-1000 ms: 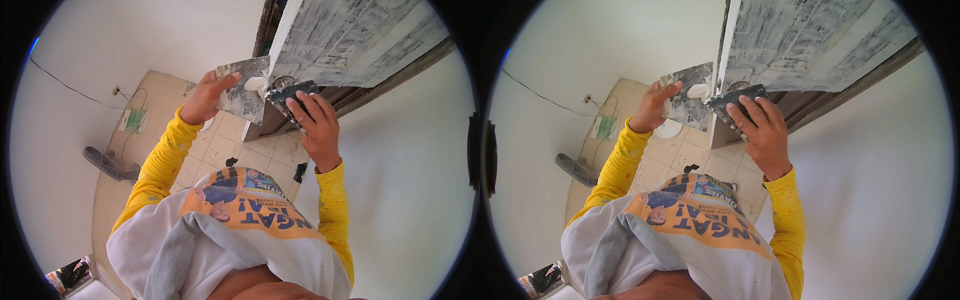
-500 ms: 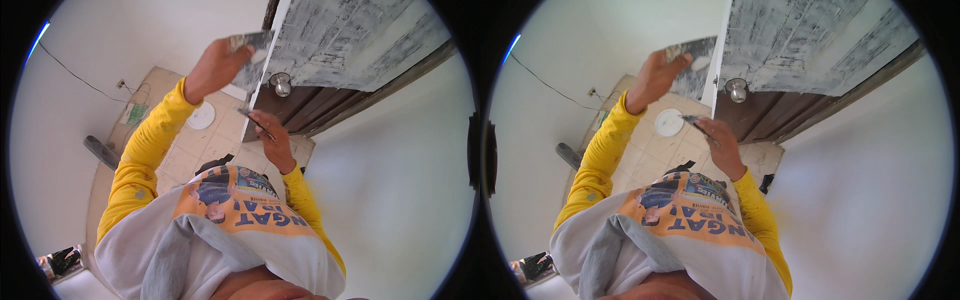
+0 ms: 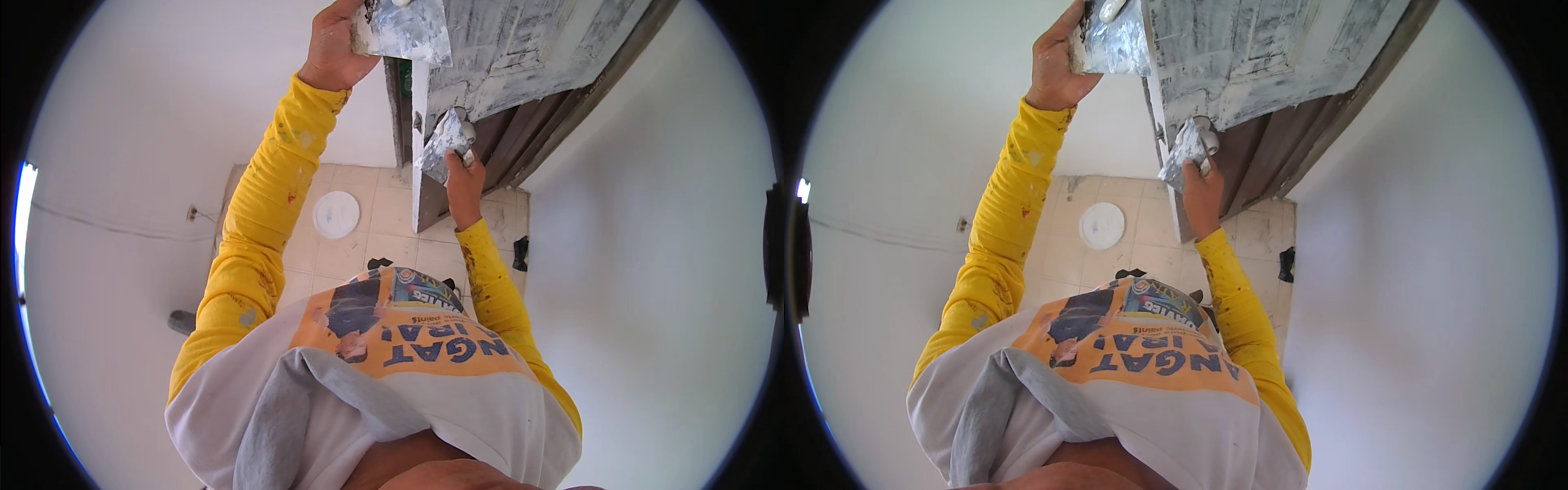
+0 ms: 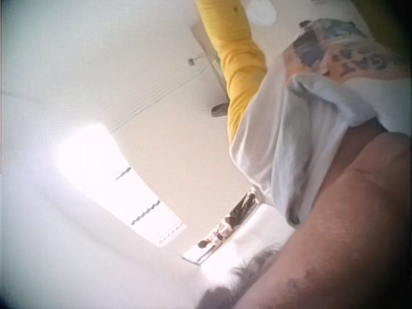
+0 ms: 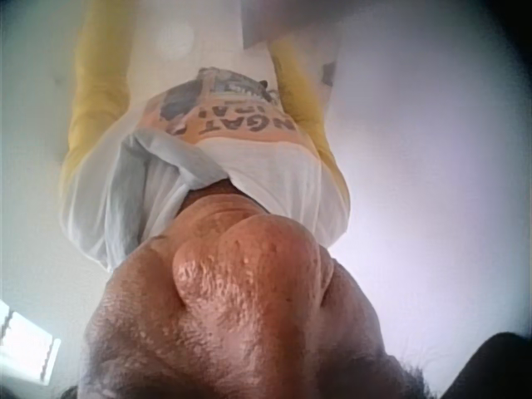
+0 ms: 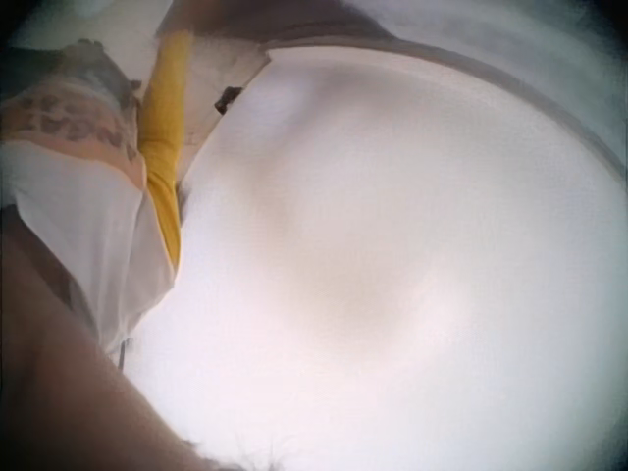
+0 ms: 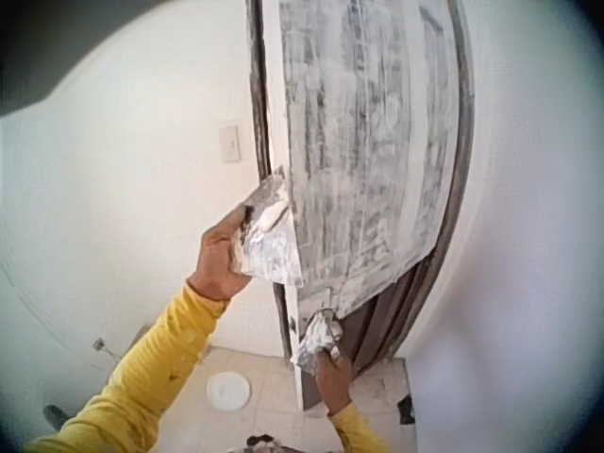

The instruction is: The person uses a putty knife to scoop white plaster from a bucket and applies it to a wooden door. They spread the plaster across the door surface in repeated strokes, occasionally reloading the tool from the bucket.

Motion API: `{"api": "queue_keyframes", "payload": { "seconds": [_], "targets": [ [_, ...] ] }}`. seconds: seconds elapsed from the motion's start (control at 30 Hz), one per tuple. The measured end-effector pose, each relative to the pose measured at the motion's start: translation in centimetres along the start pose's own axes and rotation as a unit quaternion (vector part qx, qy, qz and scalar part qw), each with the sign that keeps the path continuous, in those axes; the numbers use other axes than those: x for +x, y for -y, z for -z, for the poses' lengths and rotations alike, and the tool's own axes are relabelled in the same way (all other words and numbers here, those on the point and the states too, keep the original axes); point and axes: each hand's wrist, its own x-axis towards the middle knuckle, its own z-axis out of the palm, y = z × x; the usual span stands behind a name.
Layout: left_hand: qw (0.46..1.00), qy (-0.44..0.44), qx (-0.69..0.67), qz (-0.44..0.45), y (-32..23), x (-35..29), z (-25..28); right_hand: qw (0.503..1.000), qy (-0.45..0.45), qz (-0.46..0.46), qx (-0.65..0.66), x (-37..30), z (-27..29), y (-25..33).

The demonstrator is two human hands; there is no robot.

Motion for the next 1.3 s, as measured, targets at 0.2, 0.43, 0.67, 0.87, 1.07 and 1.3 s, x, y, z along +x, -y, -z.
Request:
{"api": "queue_keyframes", "payload": {
  "seconds": [0.2, 0.43, 0.67, 0.87, 1.07, 1.3],
  "targets": [
    [0.999, 0.012, -0.018, 0.039, -0.3, 0.6, 0.0, 0.944, -0.152, 0.217, -0.198, 0.7, -7.2, -0.4],
    [0.989, 0.101, -0.031, 0.1, -2.1, 0.9, 3.8, 0.981, -0.124, 0.122, -0.079, -1.4, -4.8, -2.7],
    [0.982, 0.142, -0.046, 0.113, -1.5, 1.3, 3.5, 0.894, -0.195, 0.255, -0.312, 1.5, -7.2, -1.9],
    [0.982, 0.138, -0.074, 0.105, -1.7, 1.1, 3.6, 0.983, -0.108, 0.109, -0.101, -2.7, -6.3, -2.5],
    [0.98, 0.149, -0.081, 0.106, -1.6, 1.1, 3.8, 0.958, -0.136, 0.153, -0.202, 0.2, -5.5, -2.3],
    [0.977, 0.15, -0.103, 0.109, -1.1, 1.0, 3.1, 0.942, -0.099, 0.207, -0.244, -2.4, -6.5, -5.3]
  ]
}}
